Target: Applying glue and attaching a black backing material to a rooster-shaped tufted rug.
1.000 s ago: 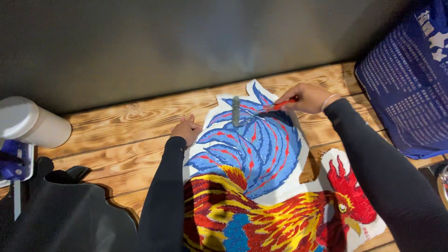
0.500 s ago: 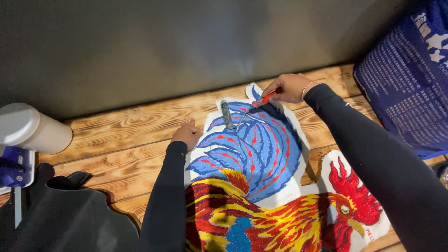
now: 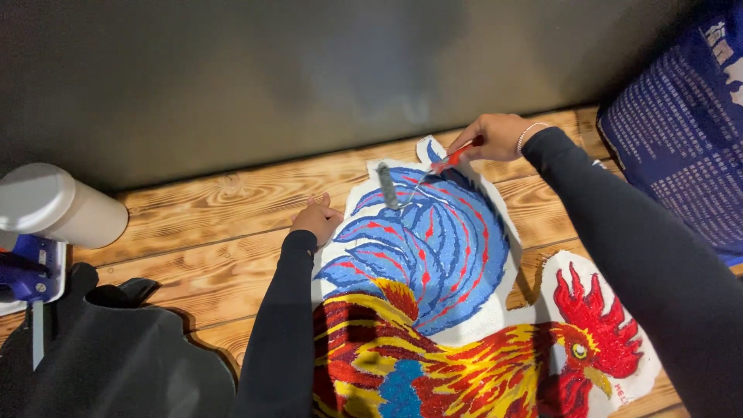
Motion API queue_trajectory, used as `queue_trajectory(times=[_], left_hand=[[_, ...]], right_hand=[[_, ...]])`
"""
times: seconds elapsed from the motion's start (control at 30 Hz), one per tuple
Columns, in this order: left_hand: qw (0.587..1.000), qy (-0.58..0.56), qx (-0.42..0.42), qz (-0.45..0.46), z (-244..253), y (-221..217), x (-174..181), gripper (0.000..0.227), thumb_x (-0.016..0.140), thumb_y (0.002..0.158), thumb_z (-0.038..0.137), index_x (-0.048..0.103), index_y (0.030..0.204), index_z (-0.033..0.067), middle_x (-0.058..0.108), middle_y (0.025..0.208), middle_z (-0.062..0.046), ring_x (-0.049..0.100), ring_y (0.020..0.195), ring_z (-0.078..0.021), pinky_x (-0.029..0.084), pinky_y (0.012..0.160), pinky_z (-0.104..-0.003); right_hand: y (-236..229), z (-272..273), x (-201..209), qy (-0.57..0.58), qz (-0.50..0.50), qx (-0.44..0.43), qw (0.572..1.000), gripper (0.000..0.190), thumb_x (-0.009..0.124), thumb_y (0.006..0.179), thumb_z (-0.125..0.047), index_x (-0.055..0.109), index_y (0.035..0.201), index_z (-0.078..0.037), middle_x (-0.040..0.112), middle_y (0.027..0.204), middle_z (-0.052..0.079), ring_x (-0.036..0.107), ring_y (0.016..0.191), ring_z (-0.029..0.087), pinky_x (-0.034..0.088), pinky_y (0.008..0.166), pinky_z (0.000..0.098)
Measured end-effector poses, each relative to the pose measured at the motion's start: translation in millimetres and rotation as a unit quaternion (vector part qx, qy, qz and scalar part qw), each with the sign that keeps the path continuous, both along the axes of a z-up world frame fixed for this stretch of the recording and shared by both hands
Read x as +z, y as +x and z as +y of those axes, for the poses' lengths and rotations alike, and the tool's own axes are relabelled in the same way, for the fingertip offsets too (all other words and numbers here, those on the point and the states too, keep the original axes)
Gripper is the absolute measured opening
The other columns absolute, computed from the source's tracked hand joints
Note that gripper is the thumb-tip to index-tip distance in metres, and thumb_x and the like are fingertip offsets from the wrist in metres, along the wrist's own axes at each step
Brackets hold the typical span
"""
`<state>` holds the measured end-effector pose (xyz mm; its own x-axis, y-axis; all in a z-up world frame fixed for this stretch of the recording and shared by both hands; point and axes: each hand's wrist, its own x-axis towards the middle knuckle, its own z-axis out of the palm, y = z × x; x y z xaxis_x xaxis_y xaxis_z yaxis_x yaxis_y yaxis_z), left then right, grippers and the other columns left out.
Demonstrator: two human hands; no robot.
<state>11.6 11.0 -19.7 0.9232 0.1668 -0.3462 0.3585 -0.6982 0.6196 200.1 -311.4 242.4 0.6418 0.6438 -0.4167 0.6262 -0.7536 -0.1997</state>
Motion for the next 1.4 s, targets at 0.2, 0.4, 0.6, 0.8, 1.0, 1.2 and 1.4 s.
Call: queue_trajectory(times=[0.2, 0.4, 0.6, 0.8, 1.0, 1.2, 1.4], left_hand=[[1.0, -0.005, 0.009, 0.013, -2.0, -0.7, 7.3, 0.027, 0.063, 0.092, 0.044, 0.08, 0.108, 0.0315, 0.027, 0.167, 0.009, 0.015, 0.158, -0.0312, 0.011, 0.118, -0.075], [1.0, 0.002, 0.003, -0.017, 1.4, -1.7, -7.7, 0.027, 0.062, 0.094, 0.043, 0.08, 0.113, 0.0337, 0.028, 0.166, 0.006, 0.015, 0.158, -0.0317, 0.013, 0.119, -0.072], [1.0, 0.003, 0.001, 0.025, -4.6, -3.5, 9.0, 0.028, 0.061, 0.094, 0.044, 0.078, 0.114, 0.0347, 0.031, 0.166, 0.009, 0.016, 0.158, -0.0307, 0.01, 0.121, -0.073], [1.0, -0.005, 0.002, 0.004, -1.2, -6.8, 7.0, 0.03, 0.06, 0.094, 0.044, 0.08, 0.114, 0.0323, 0.028, 0.166, 0.007, 0.012, 0.159, -0.0307, 0.008, 0.12, -0.072], [1.0, -0.01, 0.006, 0.012, 1.0, -4.6, 7.2, 0.031, 0.061, 0.093, 0.045, 0.08, 0.113, 0.0326, 0.028, 0.165, 0.006, 0.012, 0.159, -0.03, 0.01, 0.121, -0.07], [0.999, 0.016, 0.003, 0.035, 0.8, -2.6, 0.7, 0.031, 0.06, 0.095, 0.049, 0.079, 0.116, 0.0343, 0.045, 0.161, 0.005, 0.025, 0.16, -0.0268, 0.016, 0.125, -0.067], [1.0, -0.004, -0.016, -0.026, 12.1, 2.8, -20.9, 0.029, 0.064, 0.092, 0.046, 0.081, 0.112, 0.0338, 0.032, 0.163, 0.004, 0.021, 0.155, -0.0312, 0.025, 0.12, -0.061]], right_hand=[[18.6, -15.6, -31.9, 0.071, 0.057, 0.001, 0.996, 0.035, 0.074, 0.089, -0.032, 0.077, 0.123, -0.026, 0.082, 0.103, 0.003, 0.073, 0.089, 0.019, 0.056, 0.086, 0.0334], [-5.0, -4.2, -14.9, 0.049, 0.039, -0.021, 0.998, 0.035, 0.072, 0.093, -0.032, 0.076, 0.127, -0.026, 0.08, 0.107, 0.005, 0.071, 0.09, 0.02, 0.056, 0.088, 0.0343], [29.8, -93.4, -22.2, 0.048, 0.051, -0.038, 0.997, 0.039, 0.075, 0.087, -0.03, 0.076, 0.126, -0.024, 0.081, 0.113, 0.003, 0.073, 0.098, 0.019, 0.054, 0.092, 0.0339], [-12.3, -46.4, -47.2, 0.123, 0.029, 0.007, 0.992, 0.038, 0.072, 0.092, -0.033, 0.074, 0.128, -0.022, 0.079, 0.116, 0.007, 0.072, 0.096, 0.02, 0.055, 0.091, 0.0348], [-5.5, -115.1, -40.3, 0.095, 0.057, -0.079, 0.991, 0.041, 0.07, 0.092, -0.033, 0.072, 0.131, -0.02, 0.08, 0.117, 0.008, 0.075, 0.102, 0.019, 0.055, 0.095, 0.0343], [-5.3, -152.2, -62.1, 0.103, 0.063, -0.075, 0.99, 0.042, 0.069, 0.091, -0.032, 0.072, 0.131, -0.021, 0.078, 0.121, 0.007, 0.072, 0.106, 0.02, 0.053, 0.096, 0.0352], [-38.2, -137.7, -45.1, 0.08, 0.014, -0.09, 0.993, 0.042, 0.066, 0.094, -0.039, 0.071, 0.133, -0.023, 0.078, 0.116, 0.01, 0.075, 0.1, 0.025, 0.055, 0.092, 0.0354]])
